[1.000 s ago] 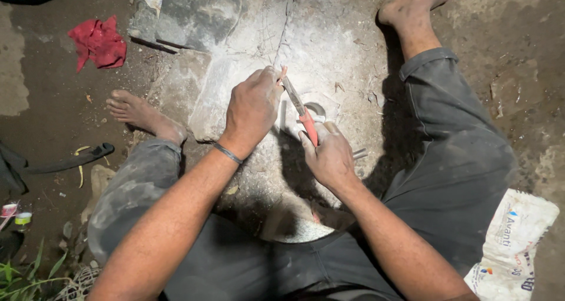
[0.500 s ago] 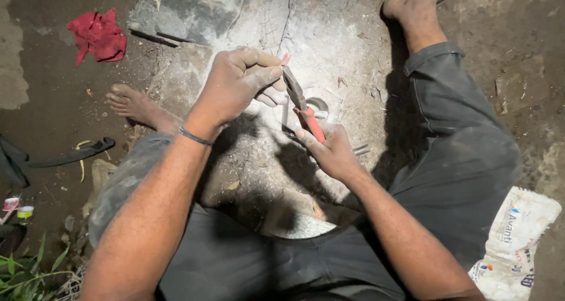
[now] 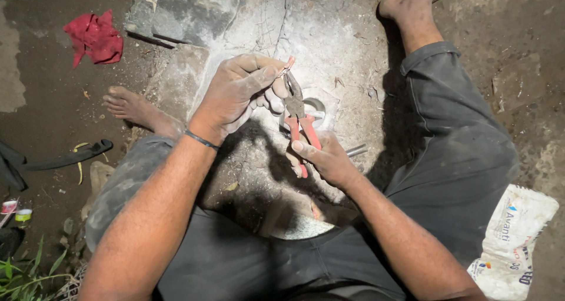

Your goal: The person sits on the floor and uses a hammer and chisel to shape a small metal piece placed on a stone block. They repeatedly strike the chisel with the hammer, occasionally using pliers to adjust the metal piece.

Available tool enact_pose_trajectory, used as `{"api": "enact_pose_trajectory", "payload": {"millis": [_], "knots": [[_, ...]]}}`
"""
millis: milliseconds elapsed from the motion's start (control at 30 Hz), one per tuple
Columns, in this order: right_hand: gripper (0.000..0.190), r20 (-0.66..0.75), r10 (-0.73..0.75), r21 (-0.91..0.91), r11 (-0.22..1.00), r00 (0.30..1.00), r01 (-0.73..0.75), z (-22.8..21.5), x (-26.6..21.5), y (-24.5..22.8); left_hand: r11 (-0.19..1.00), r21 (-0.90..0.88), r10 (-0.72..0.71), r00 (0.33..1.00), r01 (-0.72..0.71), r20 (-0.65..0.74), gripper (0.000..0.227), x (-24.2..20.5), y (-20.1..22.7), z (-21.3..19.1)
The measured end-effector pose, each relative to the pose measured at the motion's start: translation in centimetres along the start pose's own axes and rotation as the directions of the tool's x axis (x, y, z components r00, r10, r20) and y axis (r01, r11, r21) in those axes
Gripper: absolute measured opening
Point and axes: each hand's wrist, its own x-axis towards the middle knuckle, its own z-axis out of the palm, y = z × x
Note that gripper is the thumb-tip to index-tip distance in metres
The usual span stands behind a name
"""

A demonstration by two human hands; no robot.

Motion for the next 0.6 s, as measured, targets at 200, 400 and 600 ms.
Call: {"api": "enact_pose_trajectory", "payload": {"millis": [200,400,600], "knots": [[0.031,-0.224,-0.13,-0.377,0.925,0.966,0.037,-1.0,1.2,0.5,0.895,0.432,0.155,0.985,-0.11,-0.071,0.021,0.0,0.9,-0.2],[0.026,-0.247,-0.397,-0.574,0.795,0.884,0.197,-1.4,0.9,0.0,0.839,0.513,0.231,0.972,-0.183,-0.03,0.019,0.1,0.0,0.6],[0.026,-0.272,-0.262,-0.382,0.912,0.926,0.146,-1.0,0.8,0.1,0.886,0.456,0.129,0.989,-0.085,-0.066,0.018,0.3,-0.6,0.5]]}}
